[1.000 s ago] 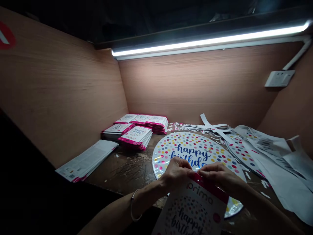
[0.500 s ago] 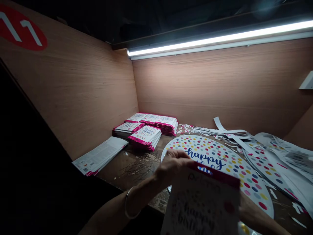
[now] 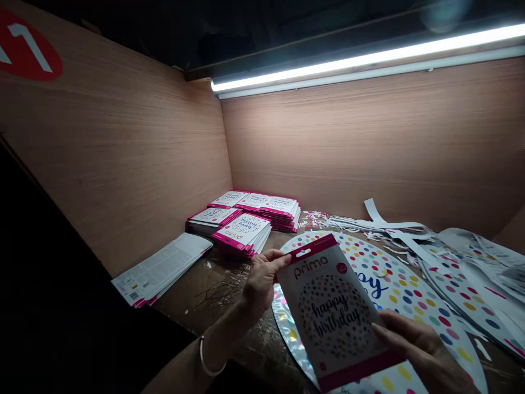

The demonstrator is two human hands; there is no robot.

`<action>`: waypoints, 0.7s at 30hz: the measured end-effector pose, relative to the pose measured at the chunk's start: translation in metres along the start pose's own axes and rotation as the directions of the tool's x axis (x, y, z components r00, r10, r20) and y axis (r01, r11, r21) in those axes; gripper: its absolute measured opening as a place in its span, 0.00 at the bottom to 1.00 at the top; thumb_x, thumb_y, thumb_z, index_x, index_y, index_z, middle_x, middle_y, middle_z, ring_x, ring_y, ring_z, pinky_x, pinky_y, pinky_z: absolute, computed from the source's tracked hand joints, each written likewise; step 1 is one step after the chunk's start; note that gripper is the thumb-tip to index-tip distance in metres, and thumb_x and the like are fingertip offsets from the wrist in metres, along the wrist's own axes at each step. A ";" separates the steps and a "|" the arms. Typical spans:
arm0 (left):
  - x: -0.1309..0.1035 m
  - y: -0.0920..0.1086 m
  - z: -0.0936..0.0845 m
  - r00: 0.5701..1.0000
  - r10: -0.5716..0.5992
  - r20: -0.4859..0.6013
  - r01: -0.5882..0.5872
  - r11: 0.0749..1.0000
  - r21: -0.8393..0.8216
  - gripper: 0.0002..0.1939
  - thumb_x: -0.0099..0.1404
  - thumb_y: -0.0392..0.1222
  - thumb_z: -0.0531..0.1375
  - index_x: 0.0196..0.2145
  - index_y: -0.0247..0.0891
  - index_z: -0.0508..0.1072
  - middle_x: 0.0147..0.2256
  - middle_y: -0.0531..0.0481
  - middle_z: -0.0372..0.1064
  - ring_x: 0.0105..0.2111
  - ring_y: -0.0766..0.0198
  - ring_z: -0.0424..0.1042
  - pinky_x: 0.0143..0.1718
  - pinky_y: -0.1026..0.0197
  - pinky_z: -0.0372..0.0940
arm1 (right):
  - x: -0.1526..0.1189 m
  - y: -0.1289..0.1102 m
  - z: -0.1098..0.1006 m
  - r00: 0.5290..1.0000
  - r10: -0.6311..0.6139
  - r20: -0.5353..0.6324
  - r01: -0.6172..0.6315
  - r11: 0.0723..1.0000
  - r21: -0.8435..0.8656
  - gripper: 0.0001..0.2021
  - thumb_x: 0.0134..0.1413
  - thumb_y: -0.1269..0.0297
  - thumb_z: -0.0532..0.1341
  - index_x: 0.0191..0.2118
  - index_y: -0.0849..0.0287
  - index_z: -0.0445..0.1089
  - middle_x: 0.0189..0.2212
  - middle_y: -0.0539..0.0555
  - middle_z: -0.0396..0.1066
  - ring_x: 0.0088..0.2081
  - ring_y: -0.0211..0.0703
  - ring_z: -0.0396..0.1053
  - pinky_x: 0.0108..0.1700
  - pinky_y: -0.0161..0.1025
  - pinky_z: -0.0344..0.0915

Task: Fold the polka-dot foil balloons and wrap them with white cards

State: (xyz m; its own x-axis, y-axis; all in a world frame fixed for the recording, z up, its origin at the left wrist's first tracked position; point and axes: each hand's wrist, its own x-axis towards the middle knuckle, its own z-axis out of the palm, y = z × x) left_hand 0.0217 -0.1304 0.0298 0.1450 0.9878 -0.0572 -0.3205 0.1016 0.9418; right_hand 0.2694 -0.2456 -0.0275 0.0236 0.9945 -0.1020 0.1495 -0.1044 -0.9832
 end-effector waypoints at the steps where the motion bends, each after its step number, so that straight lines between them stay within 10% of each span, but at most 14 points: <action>1: 0.001 0.003 -0.007 0.990 -0.084 0.115 0.074 0.993 0.093 0.14 0.41 0.42 0.68 0.20 0.31 0.69 0.16 0.52 0.66 0.14 0.69 0.64 0.14 0.68 0.58 | 0.005 -0.003 -0.004 1.000 -0.004 -0.030 0.003 1.000 -0.026 0.19 0.44 0.49 0.62 0.40 0.54 0.75 0.36 0.55 0.74 0.38 0.53 0.70 0.38 0.40 0.70; 5: 0.004 0.009 -0.030 0.767 -0.443 0.463 0.220 0.861 0.459 0.11 0.48 0.42 0.63 0.21 0.29 0.72 0.12 0.50 0.63 0.08 0.68 0.60 0.07 0.70 0.51 | 0.036 -0.017 -0.023 0.994 -0.047 -0.094 0.031 0.986 -0.164 0.19 0.42 0.49 0.63 0.40 0.54 0.76 0.40 0.56 0.73 0.44 0.56 0.68 0.43 0.42 0.68; 7: 0.010 0.011 -0.037 0.771 -0.454 0.447 0.233 0.854 0.466 0.11 0.49 0.42 0.63 0.24 0.28 0.74 0.12 0.49 0.64 0.08 0.67 0.60 0.06 0.70 0.51 | 0.054 -0.022 -0.031 0.982 -0.111 -0.150 0.080 0.976 -0.203 0.23 0.45 0.47 0.60 0.45 0.54 0.73 0.43 0.57 0.72 0.47 0.56 0.67 0.48 0.45 0.66; 12: 0.064 0.042 -0.048 0.986 -0.160 -0.045 0.163 0.984 0.068 0.06 0.53 0.33 0.62 0.29 0.26 0.71 0.14 0.48 0.65 0.10 0.63 0.63 0.08 0.66 0.57 | 0.077 -0.008 -0.041 0.957 -0.126 -0.261 0.072 0.976 -0.204 0.29 0.49 0.45 0.55 0.53 0.58 0.66 0.47 0.59 0.69 0.47 0.54 0.68 0.49 0.48 0.66; 17: 0.164 0.070 -0.055 0.927 -0.058 -0.371 0.014 0.993 -0.121 0.06 0.64 0.32 0.55 0.38 0.28 0.67 0.26 0.48 0.68 0.23 0.66 0.70 0.24 0.64 0.67 | 0.067 0.023 -0.017 0.982 -0.159 -0.103 0.101 0.898 -0.429 0.18 0.48 0.50 0.59 0.40 0.54 0.75 0.42 0.55 0.73 0.44 0.53 0.70 0.46 0.43 0.69; 21: 0.232 0.064 -0.052 0.843 -0.079 -0.532 -0.025 0.982 -0.186 0.15 0.65 0.42 0.55 0.48 0.34 0.65 0.44 0.45 0.65 0.39 0.62 0.68 0.38 0.55 0.67 | 0.060 0.051 -0.002 0.915 -0.402 0.024 0.342 0.744 -0.574 0.12 0.52 0.55 0.58 0.38 0.50 0.75 0.38 0.52 0.75 0.38 0.47 0.73 0.39 0.33 0.72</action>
State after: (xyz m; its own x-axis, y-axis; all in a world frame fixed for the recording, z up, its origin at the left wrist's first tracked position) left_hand -0.0134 0.1114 0.0594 -0.3509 0.8874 -0.2990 -0.4924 0.0968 0.8650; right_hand 0.2808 -0.1915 -0.0832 -0.0619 0.9524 0.2986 0.6870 0.2577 -0.6794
